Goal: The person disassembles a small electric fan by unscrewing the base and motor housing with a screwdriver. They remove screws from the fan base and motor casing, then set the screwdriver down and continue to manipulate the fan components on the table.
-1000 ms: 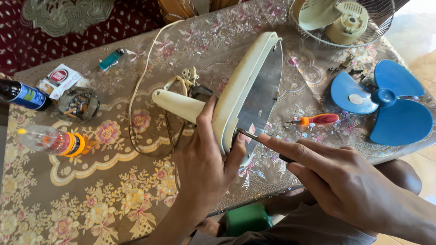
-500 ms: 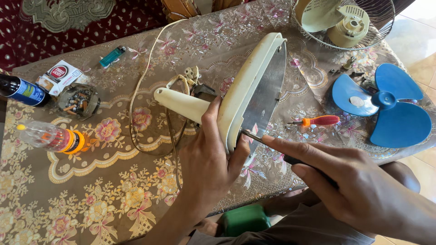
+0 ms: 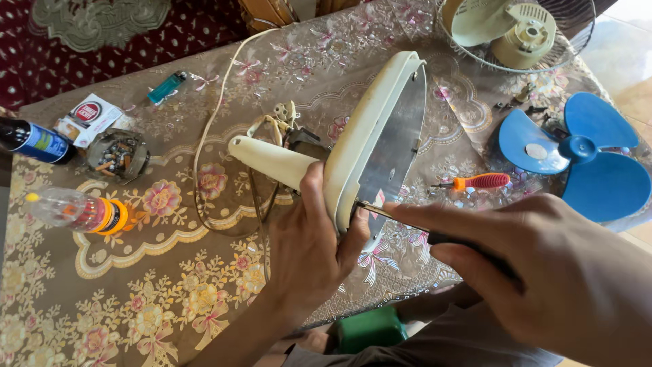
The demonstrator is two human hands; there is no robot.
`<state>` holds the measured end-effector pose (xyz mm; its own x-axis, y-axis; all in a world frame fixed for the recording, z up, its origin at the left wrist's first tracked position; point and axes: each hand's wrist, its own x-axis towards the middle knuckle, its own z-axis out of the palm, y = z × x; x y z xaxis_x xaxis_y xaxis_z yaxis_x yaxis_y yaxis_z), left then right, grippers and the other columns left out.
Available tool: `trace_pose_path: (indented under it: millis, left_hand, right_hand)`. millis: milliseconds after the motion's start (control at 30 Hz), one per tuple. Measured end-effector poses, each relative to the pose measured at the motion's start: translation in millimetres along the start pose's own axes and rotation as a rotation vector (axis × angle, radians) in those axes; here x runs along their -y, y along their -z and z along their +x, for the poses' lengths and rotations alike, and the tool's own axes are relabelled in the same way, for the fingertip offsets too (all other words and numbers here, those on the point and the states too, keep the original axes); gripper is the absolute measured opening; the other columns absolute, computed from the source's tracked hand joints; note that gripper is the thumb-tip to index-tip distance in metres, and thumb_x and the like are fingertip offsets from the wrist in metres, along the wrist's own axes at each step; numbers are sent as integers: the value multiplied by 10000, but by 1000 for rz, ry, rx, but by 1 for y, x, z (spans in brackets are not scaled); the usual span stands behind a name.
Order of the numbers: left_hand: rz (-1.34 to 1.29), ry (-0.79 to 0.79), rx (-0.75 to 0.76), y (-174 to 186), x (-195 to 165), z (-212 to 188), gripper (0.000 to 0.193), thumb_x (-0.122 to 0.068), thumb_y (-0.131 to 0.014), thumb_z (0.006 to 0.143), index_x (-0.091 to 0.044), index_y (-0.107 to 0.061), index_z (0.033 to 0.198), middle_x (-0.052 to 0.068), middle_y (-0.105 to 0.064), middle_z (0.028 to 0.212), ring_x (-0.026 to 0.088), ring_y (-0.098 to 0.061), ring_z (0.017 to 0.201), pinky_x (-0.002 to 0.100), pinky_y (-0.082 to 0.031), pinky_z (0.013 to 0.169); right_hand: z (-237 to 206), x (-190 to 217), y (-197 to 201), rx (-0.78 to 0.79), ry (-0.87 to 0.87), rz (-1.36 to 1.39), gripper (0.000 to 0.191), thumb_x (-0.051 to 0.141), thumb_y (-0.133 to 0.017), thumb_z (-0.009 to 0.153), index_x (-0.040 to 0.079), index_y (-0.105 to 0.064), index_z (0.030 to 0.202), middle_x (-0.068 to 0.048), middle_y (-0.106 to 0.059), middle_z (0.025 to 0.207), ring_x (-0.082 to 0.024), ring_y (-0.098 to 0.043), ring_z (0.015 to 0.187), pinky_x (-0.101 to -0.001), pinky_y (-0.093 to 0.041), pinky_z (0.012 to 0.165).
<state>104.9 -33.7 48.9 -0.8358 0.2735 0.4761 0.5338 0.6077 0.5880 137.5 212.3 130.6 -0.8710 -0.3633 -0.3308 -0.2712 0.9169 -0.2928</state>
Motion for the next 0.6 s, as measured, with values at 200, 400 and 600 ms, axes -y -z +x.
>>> trace_pose_path:
  millis: [200, 400, 600]
  left_hand:
    - [-35, 23, 14, 8, -2, 2, 614, -261, -654, 994, 75, -358, 1414, 206, -696, 911, 349, -726, 743, 444, -567, 642]
    - [-37, 35, 9, 10, -6, 0, 575, -277, -651, 996, 35, -378, 1395, 200, -705, 893, 340, -732, 717, 440, -581, 621]
    - [-15, 24, 4, 8, -8, -1, 583, -265, -647, 985, 62, -375, 1383, 173, -692, 820, 314, -723, 652, 424, -568, 571]
  right_hand:
    - [-2, -3, -10, -281, 522, -858, 625, 163, -522, 983, 189, -374, 1590, -70, -561, 726, -116, -541, 489, -343, -507, 397]
    - [-16, -12, -4, -200, 291, 400, 713, 206, -632, 916, 137, -471, 1607, -9, -594, 841, -49, -613, 664, -202, -542, 537]
    - [-13, -14, -7, 154, -126, 777, 524, 257, -640, 944, 225, -604, 1466, -18, -607, 792, -73, -572, 584, -268, -499, 436]
